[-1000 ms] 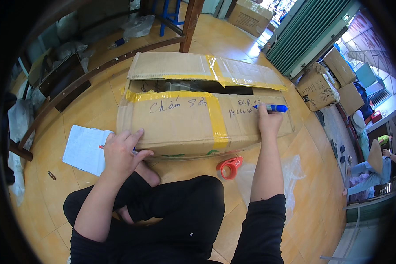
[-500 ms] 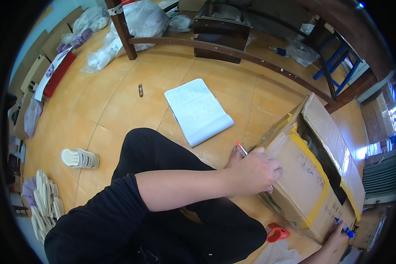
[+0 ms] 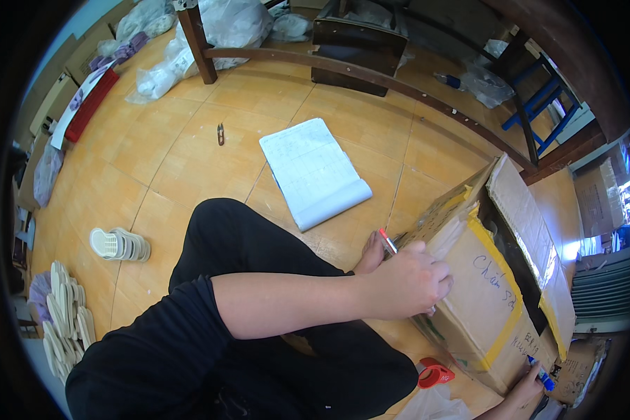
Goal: The person sits on the floor and packs white slipper soles into a plastic bag, then places the bag into a cardboard box. The person uses a blue marker to write on the plastic bag and the box, then seals the box with yellow tape.
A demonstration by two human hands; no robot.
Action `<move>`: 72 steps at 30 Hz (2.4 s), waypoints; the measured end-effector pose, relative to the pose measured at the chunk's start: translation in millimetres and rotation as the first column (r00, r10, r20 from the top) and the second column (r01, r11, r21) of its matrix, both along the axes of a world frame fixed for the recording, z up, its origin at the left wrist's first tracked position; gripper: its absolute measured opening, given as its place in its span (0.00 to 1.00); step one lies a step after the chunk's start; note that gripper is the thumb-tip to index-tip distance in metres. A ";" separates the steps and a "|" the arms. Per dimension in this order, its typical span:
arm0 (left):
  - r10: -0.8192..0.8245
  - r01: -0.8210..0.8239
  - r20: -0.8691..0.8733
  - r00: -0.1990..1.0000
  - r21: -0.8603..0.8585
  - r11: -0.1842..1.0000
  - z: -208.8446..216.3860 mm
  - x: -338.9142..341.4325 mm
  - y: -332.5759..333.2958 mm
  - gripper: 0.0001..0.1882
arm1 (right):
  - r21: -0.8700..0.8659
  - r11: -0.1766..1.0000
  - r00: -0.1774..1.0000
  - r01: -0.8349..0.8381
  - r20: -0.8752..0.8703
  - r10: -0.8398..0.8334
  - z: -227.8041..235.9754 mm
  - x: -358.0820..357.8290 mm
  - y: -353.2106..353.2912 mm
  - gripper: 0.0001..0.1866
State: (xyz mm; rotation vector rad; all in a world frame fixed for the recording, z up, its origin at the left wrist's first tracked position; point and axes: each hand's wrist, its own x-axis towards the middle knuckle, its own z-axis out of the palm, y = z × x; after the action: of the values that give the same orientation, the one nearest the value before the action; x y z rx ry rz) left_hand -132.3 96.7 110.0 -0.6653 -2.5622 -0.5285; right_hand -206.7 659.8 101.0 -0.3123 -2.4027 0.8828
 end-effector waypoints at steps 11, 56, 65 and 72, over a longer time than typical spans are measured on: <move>-0.033 0.032 0.019 0.999 0.041 0.999 -10.1 -5.3 7.4 0.15 | 0.026 0.991 0.984 0.133 0.119 -0.135 9.9 4.3 -5.9 0.21; 0.014 -0.015 0.028 1.000 0.018 1.000 11.8 -5.3 17.5 0.34 | -0.366 0.909 0.931 0.201 -0.218 -0.294 13.5 18.0 -65.4 0.15; -0.050 0.045 0.097 0.994 0.054 0.998 -4.7 -5.6 9.6 0.27 | -0.378 0.920 0.995 0.102 0.047 -0.091 18.7 11.1 -22.4 0.12; -0.033 0.030 0.096 0.995 0.028 0.999 -6.9 -4.4 15.8 0.24 | 0.050 0.993 0.991 0.111 0.075 -0.115 1.5 1.4 26.7 0.26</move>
State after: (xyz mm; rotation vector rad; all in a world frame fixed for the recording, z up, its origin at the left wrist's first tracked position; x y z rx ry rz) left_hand -136.7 112.5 103.1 -0.6876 -2.6329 -0.6178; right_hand -205.3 686.5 102.5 -0.4684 -2.4451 0.7767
